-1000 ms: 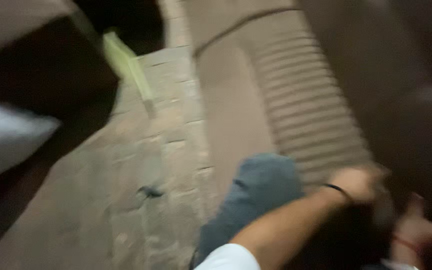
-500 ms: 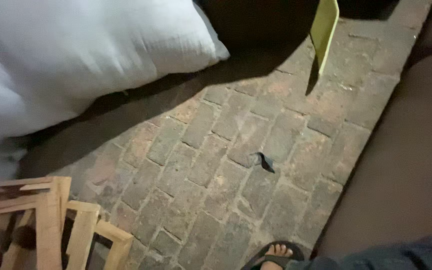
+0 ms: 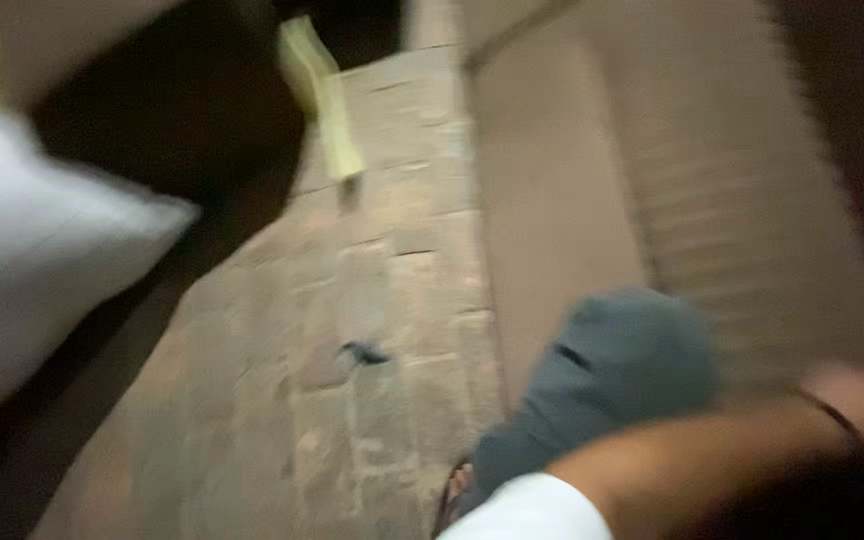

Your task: The person lifts and positions a large beige sofa cover onto a wooden frame, then smooths and aligns the fabric along the seat and backrest. A coworker uses a staple gun to secure the cover while the person continues to adjust and press the fabric into place.

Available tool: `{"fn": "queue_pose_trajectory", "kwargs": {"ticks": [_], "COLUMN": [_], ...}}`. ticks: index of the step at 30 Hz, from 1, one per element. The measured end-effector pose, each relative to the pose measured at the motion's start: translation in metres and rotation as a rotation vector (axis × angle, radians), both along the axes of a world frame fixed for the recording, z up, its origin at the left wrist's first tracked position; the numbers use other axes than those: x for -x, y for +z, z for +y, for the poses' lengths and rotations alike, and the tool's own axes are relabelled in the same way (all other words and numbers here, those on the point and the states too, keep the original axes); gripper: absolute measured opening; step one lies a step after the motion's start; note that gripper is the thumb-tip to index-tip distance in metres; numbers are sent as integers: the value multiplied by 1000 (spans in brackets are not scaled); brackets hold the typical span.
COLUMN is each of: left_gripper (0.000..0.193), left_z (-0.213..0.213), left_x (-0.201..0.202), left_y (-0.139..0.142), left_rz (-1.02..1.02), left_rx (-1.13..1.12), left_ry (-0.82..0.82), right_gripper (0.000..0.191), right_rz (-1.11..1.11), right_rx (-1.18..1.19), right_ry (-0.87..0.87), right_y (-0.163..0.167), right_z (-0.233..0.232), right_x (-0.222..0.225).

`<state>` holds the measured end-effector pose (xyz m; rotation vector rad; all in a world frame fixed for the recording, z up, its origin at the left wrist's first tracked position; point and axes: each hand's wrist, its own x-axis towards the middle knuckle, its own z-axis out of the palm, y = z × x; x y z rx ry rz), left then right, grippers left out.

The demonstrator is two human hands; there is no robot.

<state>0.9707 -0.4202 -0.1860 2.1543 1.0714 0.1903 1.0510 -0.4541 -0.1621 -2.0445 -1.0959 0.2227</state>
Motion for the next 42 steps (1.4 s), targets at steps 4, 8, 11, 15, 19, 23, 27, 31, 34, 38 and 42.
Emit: {"fn": "queue_pose_trajectory", "kwargs": {"ticks": [4, 8, 11, 15, 19, 23, 27, 31, 34, 38, 42], "left_gripper": [55, 38, 56, 57, 56, 52, 47, 39, 44, 42, 50], "left_z": [-5, -20, -28, -32, -25, -19, -17, -16, -16, -16, -14], "left_x": [-81, -93, -97, -90, -80, -79, -78, -78, -78, -78, -79], "left_y": [-7, -36, -31, -27, -39, -42, -37, -39, -43, -43, -42], "left_rz": [-239, -215, -150, -124, -115, -66, -57, -94, -98, -144, -55], "left_rx": [-115, -310, -488, -538, -576, -483, -526, -542, -473, -479, -476], "left_ry": [-81, -62, -9, -3, 9, -10, -24, -40, -59, -76, -127], "right_gripper": [72, 76, 68, 48, 51, 34, 39, 45, 46, 41, 40], "right_rz": [0, -86, -21, -53, -30, -302, -234, -266, -280, -295, -285], "right_rx": [117, 263, 434, 204, 234, 210, 198, 261, 336, 343, 305], "right_ry": [-252, -302, -275, -8, 29, 71, -2, -64, -114, -199, -214], "right_y": [13, -22, -24, -21, -22, -37, -46, -44, -40, -38, -37], "right_z": [-67, -84, -84, -85, -77, -65, -62, -57, -51, -46, -46], "right_x": [-133, -191, -191, -179, -172, -178, -186, -191, -191, -189, -187]}}
